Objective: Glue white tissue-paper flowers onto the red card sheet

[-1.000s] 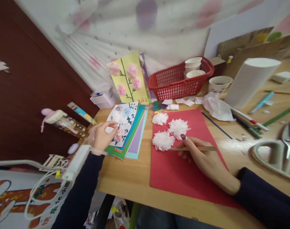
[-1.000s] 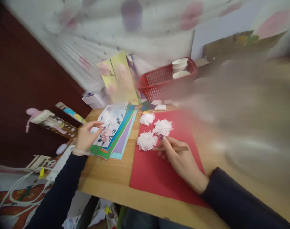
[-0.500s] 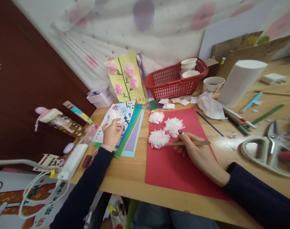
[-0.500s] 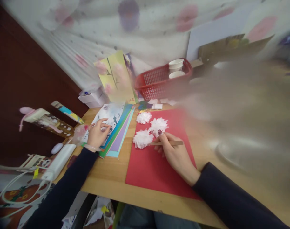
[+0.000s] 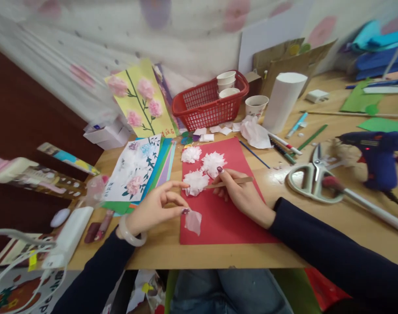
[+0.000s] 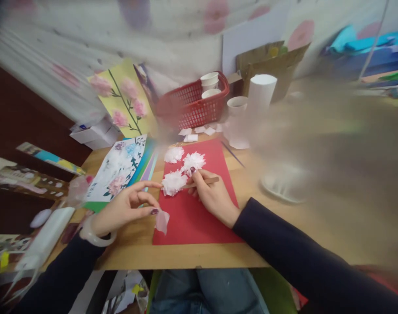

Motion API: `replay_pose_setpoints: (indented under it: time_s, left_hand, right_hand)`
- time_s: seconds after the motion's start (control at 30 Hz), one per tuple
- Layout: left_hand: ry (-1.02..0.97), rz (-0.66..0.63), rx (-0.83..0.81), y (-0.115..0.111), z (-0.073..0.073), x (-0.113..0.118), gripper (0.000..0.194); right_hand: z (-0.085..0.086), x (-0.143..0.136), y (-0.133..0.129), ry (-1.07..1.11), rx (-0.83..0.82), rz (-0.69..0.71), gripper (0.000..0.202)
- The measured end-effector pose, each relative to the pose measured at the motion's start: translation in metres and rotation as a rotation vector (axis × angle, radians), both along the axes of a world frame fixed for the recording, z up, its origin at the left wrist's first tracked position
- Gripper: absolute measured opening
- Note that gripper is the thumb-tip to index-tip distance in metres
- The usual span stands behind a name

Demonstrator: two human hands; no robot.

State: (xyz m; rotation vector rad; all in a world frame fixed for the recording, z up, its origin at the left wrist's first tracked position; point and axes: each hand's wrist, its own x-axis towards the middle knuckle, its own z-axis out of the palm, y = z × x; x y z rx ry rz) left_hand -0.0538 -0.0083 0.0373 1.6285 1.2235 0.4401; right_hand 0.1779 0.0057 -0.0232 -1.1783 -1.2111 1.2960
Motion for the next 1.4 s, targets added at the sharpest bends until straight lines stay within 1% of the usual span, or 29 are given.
replay_pose_setpoints:
  time_s: [0.07, 0.13, 0.17, 0.23, 0.33, 0.43, 0.57, 0.63, 0.7, 0.8, 0.83, 0.9, 0.97, 1.07, 1.23, 1.3, 1.4]
  left_hand:
    - [0.044, 0.036, 0.108, 0.0, -0.014, 0.016, 0.046]
    - [0.098, 0.087, 0.277, 0.003, -0.028, 0.026, 0.043]
    - [0.125, 0.106, 0.356, 0.005, -0.033, 0.03, 0.04]
    - [0.164, 0.13, 0.479, 0.007, -0.039, 0.033, 0.037]
    - [0.186, 0.148, 0.539, 0.01, -0.04, 0.033, 0.037]
    - [0.178, 0.141, 0.55, 0.011, -0.039, 0.033, 0.035]
    - [0.175, 0.101, 0.629, 0.012, -0.039, 0.029, 0.034]
    - [0.22, 0.059, 0.682, 0.012, -0.04, 0.022, 0.039]
    - [0.307, 0.005, 0.695, 0.011, -0.041, 0.013, 0.053]
    - [0.442, -0.066, 0.645, 0.011, -0.047, 0.002, 0.088]
    - [0.47, -0.083, 0.625, 0.011, -0.05, -0.001, 0.096]
    - [0.499, -0.103, 0.591, 0.012, -0.056, -0.004, 0.106]
    - [0.505, -0.113, 0.564, 0.013, -0.061, -0.005, 0.111]
    - [0.498, -0.118, 0.555, 0.013, -0.063, -0.005, 0.116]
    - [0.48, -0.112, 0.57, 0.013, -0.064, -0.004, 0.115]
    - [0.476, -0.104, 0.572, 0.013, -0.064, -0.004, 0.114]
    - [0.473, -0.106, 0.565, 0.014, -0.065, -0.005, 0.115]
  right_hand:
    - [0.0, 0.001, 0.0, 0.011, 0.013, -0.001, 0.046]
    - [0.0, 0.002, -0.002, 0.018, 0.051, -0.009, 0.048]
    - [0.001, 0.003, -0.003, 0.016, 0.076, -0.017, 0.049]
    - [0.002, 0.005, -0.007, 0.006, 0.132, -0.025, 0.052]
    - [0.004, 0.006, -0.011, -0.05, 0.2, 0.05, 0.052]
    - [0.003, 0.004, -0.013, -0.175, 0.296, 0.152, 0.044]
    - [-0.002, 0.002, -0.012, -0.354, 0.415, 0.158, 0.035]
    - [-0.003, 0.002, -0.012, -0.394, 0.437, 0.167, 0.034]
    - [-0.004, 0.002, -0.012, -0.422, 0.455, 0.18, 0.034]
    - [-0.005, 0.002, -0.013, -0.49, 0.495, 0.203, 0.034]
    - [-0.005, 0.001, -0.013, -0.518, 0.518, 0.208, 0.033]
    - [-0.006, 0.0, -0.012, -0.573, 0.578, 0.217, 0.034]
    - [-0.007, -0.001, -0.012, -0.621, 0.633, 0.222, 0.034]
    - [-0.007, -0.002, -0.012, -0.682, 0.675, 0.245, 0.034]
    - [-0.006, -0.005, -0.012, -0.747, 0.716, 0.293, 0.031]
    - [-0.006, -0.005, -0.012, -0.748, 0.725, 0.287, 0.031]
    - [-0.007, -0.004, -0.011, -0.712, 0.684, 0.239, 0.033]
